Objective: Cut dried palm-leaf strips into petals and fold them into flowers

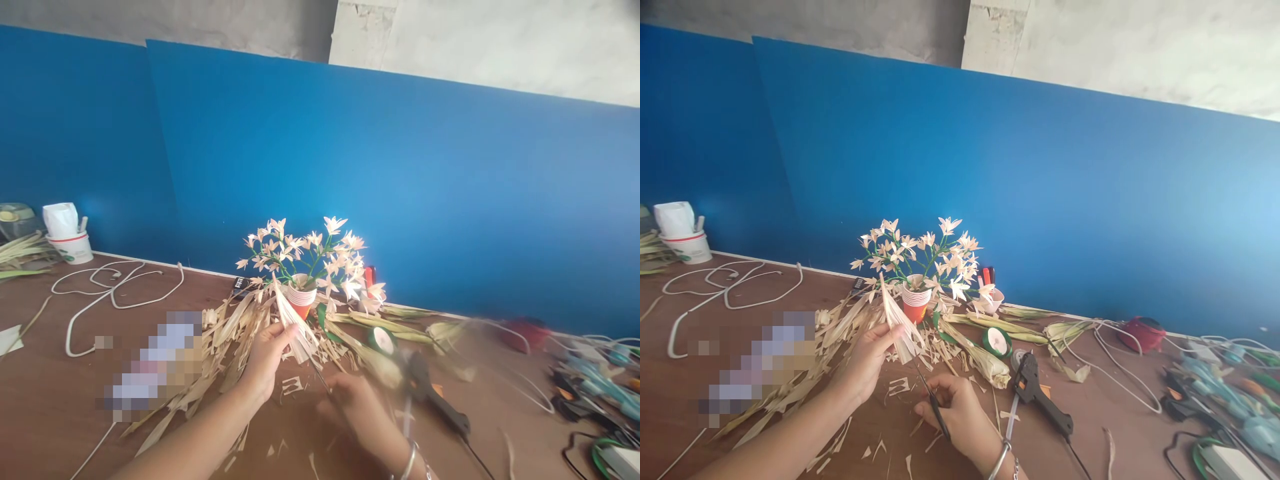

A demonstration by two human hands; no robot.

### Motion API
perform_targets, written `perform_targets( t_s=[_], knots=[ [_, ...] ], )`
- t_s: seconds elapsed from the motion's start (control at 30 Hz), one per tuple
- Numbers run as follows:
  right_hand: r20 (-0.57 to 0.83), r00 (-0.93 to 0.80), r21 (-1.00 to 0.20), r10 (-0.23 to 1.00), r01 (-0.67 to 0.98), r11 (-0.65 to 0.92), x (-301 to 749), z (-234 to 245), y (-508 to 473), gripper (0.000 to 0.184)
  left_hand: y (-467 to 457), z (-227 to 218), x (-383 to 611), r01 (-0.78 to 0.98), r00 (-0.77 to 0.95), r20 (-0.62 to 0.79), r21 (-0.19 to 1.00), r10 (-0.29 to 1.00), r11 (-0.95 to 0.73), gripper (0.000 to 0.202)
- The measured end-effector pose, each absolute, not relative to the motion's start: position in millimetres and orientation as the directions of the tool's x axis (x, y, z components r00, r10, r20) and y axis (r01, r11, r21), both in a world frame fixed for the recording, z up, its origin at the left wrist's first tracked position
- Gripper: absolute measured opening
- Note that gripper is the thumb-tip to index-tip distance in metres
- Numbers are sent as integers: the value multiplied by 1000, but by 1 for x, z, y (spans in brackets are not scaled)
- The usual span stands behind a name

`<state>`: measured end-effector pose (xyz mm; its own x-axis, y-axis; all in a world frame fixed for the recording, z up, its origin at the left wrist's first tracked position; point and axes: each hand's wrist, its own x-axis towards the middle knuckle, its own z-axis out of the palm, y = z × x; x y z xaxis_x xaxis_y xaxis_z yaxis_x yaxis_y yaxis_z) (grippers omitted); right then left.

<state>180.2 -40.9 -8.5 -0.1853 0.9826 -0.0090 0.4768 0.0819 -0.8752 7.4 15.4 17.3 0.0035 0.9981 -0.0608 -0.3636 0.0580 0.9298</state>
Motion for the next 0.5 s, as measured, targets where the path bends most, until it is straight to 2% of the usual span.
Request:
perform_targets(
  t_s=[0.2,0.5],
  knots=[
    [-25,-174,-872,984,486,64,179,-2,-41,22,17,11,7,-406,8,-72,911,997,69,25],
    [-21,-158,-861,987,504,62,180,-4,-41,23,15,3,9,-340,42,-67,937,997,77,25]
  ],
)
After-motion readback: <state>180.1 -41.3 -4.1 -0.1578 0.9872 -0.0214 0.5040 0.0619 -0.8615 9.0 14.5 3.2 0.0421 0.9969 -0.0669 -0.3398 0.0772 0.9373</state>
